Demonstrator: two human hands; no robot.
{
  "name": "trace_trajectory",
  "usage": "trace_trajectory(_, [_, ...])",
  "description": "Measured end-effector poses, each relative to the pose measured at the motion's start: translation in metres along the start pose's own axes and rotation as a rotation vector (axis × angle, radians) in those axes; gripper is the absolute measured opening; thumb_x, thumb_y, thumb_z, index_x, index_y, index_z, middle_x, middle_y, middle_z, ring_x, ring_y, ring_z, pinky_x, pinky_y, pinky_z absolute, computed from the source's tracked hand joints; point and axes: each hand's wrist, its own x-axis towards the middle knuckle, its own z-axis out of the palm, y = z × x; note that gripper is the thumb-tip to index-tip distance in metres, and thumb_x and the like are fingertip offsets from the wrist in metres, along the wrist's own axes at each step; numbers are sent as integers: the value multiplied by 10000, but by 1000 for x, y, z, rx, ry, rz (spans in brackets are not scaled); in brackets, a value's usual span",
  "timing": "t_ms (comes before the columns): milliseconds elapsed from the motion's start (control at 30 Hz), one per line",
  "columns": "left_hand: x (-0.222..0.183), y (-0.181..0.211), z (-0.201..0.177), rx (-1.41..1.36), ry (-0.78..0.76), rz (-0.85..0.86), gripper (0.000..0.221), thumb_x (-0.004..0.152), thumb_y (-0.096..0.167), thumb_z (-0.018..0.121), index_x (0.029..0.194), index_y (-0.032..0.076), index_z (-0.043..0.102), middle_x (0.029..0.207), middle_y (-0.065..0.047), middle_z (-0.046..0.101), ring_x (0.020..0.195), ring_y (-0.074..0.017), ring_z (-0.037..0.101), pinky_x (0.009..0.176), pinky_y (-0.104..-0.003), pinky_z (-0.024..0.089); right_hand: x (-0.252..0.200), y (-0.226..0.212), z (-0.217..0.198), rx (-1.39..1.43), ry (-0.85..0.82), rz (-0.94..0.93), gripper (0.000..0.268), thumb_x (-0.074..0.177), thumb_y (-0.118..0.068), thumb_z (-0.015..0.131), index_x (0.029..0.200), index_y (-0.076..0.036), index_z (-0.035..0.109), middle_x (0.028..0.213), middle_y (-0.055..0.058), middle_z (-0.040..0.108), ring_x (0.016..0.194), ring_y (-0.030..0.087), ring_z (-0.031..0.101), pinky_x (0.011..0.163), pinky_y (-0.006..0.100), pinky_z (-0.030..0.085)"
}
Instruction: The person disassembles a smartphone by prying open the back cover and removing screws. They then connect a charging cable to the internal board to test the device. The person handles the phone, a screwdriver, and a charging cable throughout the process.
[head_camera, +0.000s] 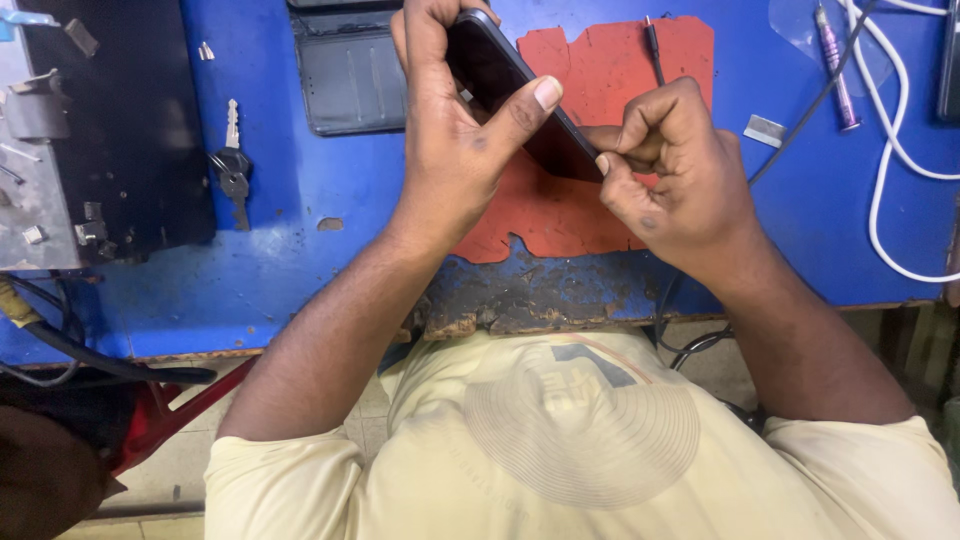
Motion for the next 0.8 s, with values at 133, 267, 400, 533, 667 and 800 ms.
trace_trajectory(133, [0, -1, 0, 0, 2, 6, 534, 1050, 175, 858, 1308, 76, 401, 1187, -19, 306, 988, -86, 422, 926, -239, 457, 1, -2, 0, -50, 5, -7, 290, 1035, 106, 605, 1146, -36, 377, 1062, 103, 738, 879, 58, 684, 766, 211, 541])
trace_trajectory(267, [-1, -2, 0, -19, 0, 0, 534, 1051, 174, 853, 1313, 75, 398, 1188, -19, 303, 984, -86, 425, 922, -236, 459, 2, -1, 1, -24, 20, 4, 296, 1027, 112, 613, 1144, -34, 384, 995, 94, 704, 993, 84, 719, 812, 214, 562])
trace_trajectory(400, [-1, -2, 1, -27, 2, -6, 530, 1049, 178, 856, 1303, 73, 403, 1180, -19, 299, 963, -87, 420, 900, -234, 457, 2, -1, 3, -50, 41, -3, 296, 1014, 106, 635, 1108, -25, 387, 974, 77, 685, 1005, 89, 721, 837, 218, 588])
trace_trajectory(533, [-1, -2, -1, 26, 1, 21, 527, 1044, 176, 864, 1298, 68, 415, 1189, -25, 309, 979, -96, 424, 907, -229, 454, 5, -5, 4, -55, 44, -8, 307, 1006, 102, 627, 1137, -32, 384, 937, 48, 680, 904, 85, 701, 803, 221, 586])
trace_trajectory(667, [-1, 2, 0, 110, -19, 84, 542, 999, 132, 891, 1299, 79, 443, 1212, -35, 319, 1019, -116, 422, 927, -229, 454, 12, -11, 3, -88, 60, -58, 304, 1035, 89, 674, 1082, -15, 393, 937, 51, 610, 1042, 146, 769, 843, 245, 621])
trace_trajectory(800, [-2, 7, 1, 40, -67, 36, 547, 952, 24, 826, 1327, 105, 436, 1260, -46, 310, 1043, -124, 445, 937, -260, 496, 25, -18, 4, -154, 76, -156, 310, 1048, 99, 684, 1096, -9, 398, 940, 45, 606, 1033, 148, 776, 847, 243, 612])
